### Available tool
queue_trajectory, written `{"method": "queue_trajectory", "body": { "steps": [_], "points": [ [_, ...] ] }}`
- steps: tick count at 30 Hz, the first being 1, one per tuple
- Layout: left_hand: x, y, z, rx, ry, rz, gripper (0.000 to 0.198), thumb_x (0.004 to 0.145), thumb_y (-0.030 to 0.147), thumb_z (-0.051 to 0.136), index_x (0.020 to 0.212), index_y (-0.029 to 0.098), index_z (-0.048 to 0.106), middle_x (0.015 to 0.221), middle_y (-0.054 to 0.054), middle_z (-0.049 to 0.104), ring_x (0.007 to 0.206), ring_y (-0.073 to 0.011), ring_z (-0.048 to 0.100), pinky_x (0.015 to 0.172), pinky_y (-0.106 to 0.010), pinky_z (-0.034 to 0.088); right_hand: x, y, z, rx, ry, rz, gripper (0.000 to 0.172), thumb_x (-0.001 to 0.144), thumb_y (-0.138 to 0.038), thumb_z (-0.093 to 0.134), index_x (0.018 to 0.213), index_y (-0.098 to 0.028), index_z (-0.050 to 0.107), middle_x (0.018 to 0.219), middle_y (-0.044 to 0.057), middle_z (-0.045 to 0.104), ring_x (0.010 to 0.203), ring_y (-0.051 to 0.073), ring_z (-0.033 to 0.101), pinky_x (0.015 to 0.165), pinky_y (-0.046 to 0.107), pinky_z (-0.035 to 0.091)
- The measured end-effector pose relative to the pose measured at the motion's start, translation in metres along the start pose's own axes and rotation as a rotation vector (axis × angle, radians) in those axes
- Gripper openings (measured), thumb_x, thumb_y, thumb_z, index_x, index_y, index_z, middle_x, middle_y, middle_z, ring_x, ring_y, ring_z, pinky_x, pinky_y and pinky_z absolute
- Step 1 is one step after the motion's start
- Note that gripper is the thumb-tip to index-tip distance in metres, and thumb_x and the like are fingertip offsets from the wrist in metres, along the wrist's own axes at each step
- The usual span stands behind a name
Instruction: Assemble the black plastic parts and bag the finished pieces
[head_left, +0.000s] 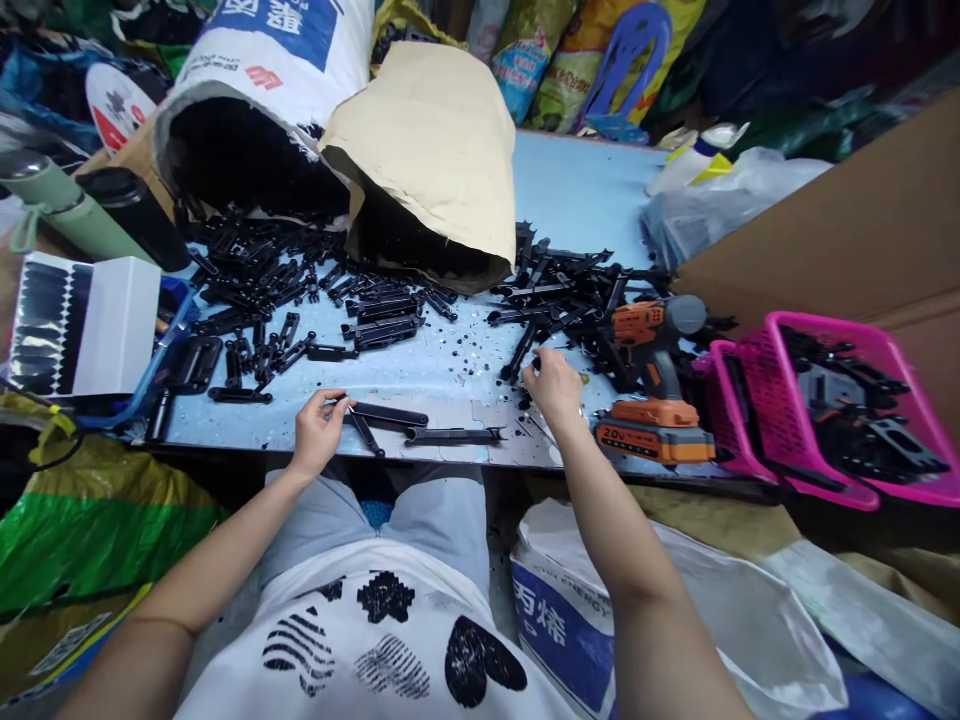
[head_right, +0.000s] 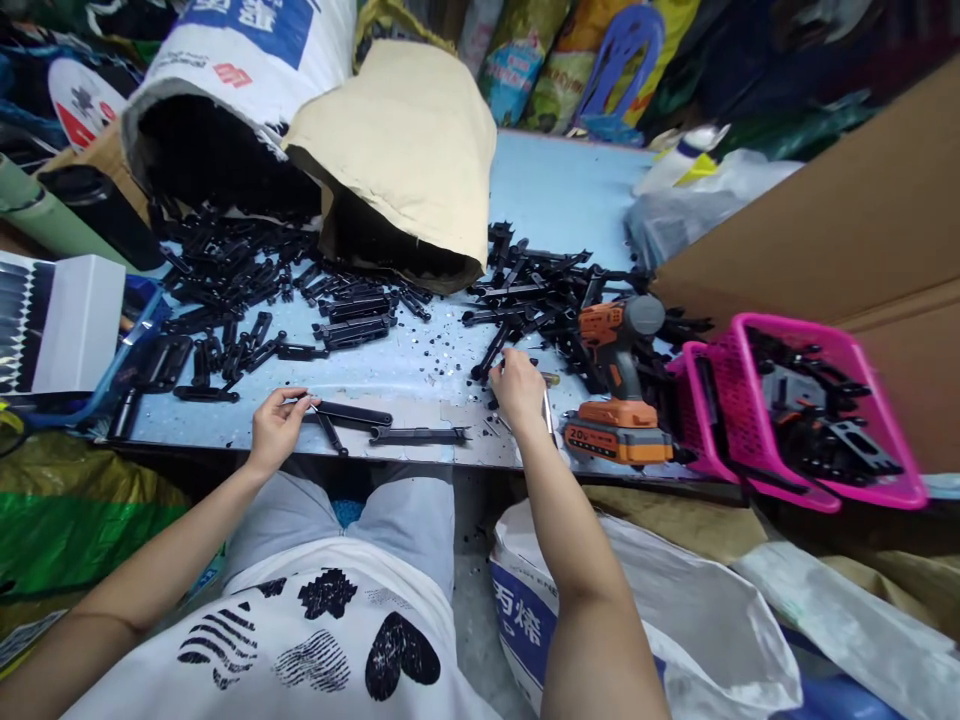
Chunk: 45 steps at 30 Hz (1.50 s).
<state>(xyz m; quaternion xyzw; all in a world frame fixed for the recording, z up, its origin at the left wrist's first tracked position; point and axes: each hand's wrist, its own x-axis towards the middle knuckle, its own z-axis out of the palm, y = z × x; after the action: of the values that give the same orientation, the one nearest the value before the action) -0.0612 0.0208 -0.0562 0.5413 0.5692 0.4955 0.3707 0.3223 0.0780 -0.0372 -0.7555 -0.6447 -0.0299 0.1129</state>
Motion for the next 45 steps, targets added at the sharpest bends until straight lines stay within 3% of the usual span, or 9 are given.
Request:
{"method": "queue_trajectory", "body": {
  "steps": [4,8,16,24,29,32,35,41,45],
  "points": [
    [0.003,-0.003,0.001,0.096,0.052,0.133,0.022,0.087,0.036,0.053,0.096,0.016,0.056,0.090,-0.007,0.066,0.086,-0.0186,0.068,0.077,-0.031,0.054,-0.024,-0.038,-0.023,0.367,0.036,-0.138,0.033,0.089,-0.030,0.039,0.107,-0.014,0.061,0.108,0.015,0.061,0.091,0.024,0.059,0.080,0.037,0.046],
    [-0.001,0.001,0.001,0.274,0.004,0.347,0.016,0.088,0.031,0.051,0.092,0.018,0.059,0.091,-0.007,0.065,0.090,-0.0180,0.064,0.079,-0.032,0.053,-0.057,-0.083,-0.029,0.592,-0.091,-0.218,0.033,0.092,-0.038,0.040,0.104,-0.018,0.062,0.093,0.010,0.067,0.078,0.020,0.063,0.075,0.034,0.050],
    [-0.002,-0.005,-0.001,0.409,0.010,0.431,0.019,0.091,0.030,0.049,0.097,0.019,0.063,0.098,-0.009,0.067,0.094,-0.0197,0.064,0.083,-0.036,0.051,-0.083,-0.125,-0.024,0.451,-0.232,-0.529,0.032,0.097,-0.033,0.034,0.105,-0.017,0.061,0.098,0.010,0.066,0.090,0.018,0.062,0.079,0.027,0.047],
    [0.007,0.000,-0.012,0.760,-0.291,0.641,0.027,0.091,0.032,0.047,0.107,0.018,0.062,0.117,-0.015,0.063,0.117,-0.0286,0.054,0.099,-0.051,0.037,-0.095,-0.128,-0.011,0.260,-0.238,-0.631,0.036,0.098,-0.031,0.031,0.114,-0.018,0.059,0.107,0.010,0.066,0.095,0.018,0.060,0.079,0.030,0.047],
    [0.014,0.011,0.008,0.760,-0.690,0.857,0.041,0.089,0.035,0.049,0.126,0.017,0.051,0.129,-0.015,0.054,0.125,-0.0275,0.046,0.105,-0.047,0.031,-0.098,-0.105,0.001,0.220,-0.144,-0.726,0.043,0.093,-0.046,0.042,0.125,-0.021,0.054,0.135,0.014,0.048,0.117,0.024,0.046,0.091,0.038,0.041],
    [0.022,0.020,0.026,0.873,-0.761,0.811,0.045,0.089,0.041,0.049,0.122,0.010,0.053,0.113,-0.020,0.061,0.106,-0.0280,0.057,0.090,-0.041,0.043,-0.092,-0.089,0.001,0.084,-0.170,-0.633,0.059,0.084,-0.063,0.045,0.114,-0.014,0.060,0.112,0.017,0.060,0.097,0.026,0.055,0.079,0.036,0.043],
    [0.025,0.035,0.036,0.955,-0.746,0.704,0.045,0.091,0.048,0.041,0.094,0.010,0.064,0.085,-0.017,0.066,0.083,-0.0262,0.062,0.072,-0.036,0.046,-0.086,-0.080,-0.011,0.069,-0.210,-0.575,0.064,0.084,-0.070,0.035,0.078,-0.013,0.064,0.072,0.011,0.061,0.069,0.021,0.056,0.061,0.030,0.039],
    [-0.016,0.081,0.016,0.399,-0.797,0.744,0.067,0.093,0.056,0.008,0.067,0.020,0.058,0.059,-0.007,0.059,0.055,-0.0162,0.056,0.055,-0.028,0.043,-0.098,-0.082,-0.081,0.743,-0.348,-0.869,0.063,0.089,-0.066,0.019,0.062,-0.020,0.051,0.052,0.003,0.049,0.050,0.014,0.047,0.053,0.027,0.034],
    [-0.055,0.109,0.012,-0.023,-0.713,0.655,0.064,0.095,0.050,0.006,0.067,0.020,0.055,0.053,-0.005,0.056,0.051,-0.0139,0.055,0.051,-0.026,0.042,-0.128,-0.106,-0.094,1.208,-0.427,-0.835,0.055,0.091,-0.062,0.024,0.063,-0.021,0.049,0.049,0.001,0.046,0.046,0.014,0.044,0.051,0.028,0.034]
  ]
}}
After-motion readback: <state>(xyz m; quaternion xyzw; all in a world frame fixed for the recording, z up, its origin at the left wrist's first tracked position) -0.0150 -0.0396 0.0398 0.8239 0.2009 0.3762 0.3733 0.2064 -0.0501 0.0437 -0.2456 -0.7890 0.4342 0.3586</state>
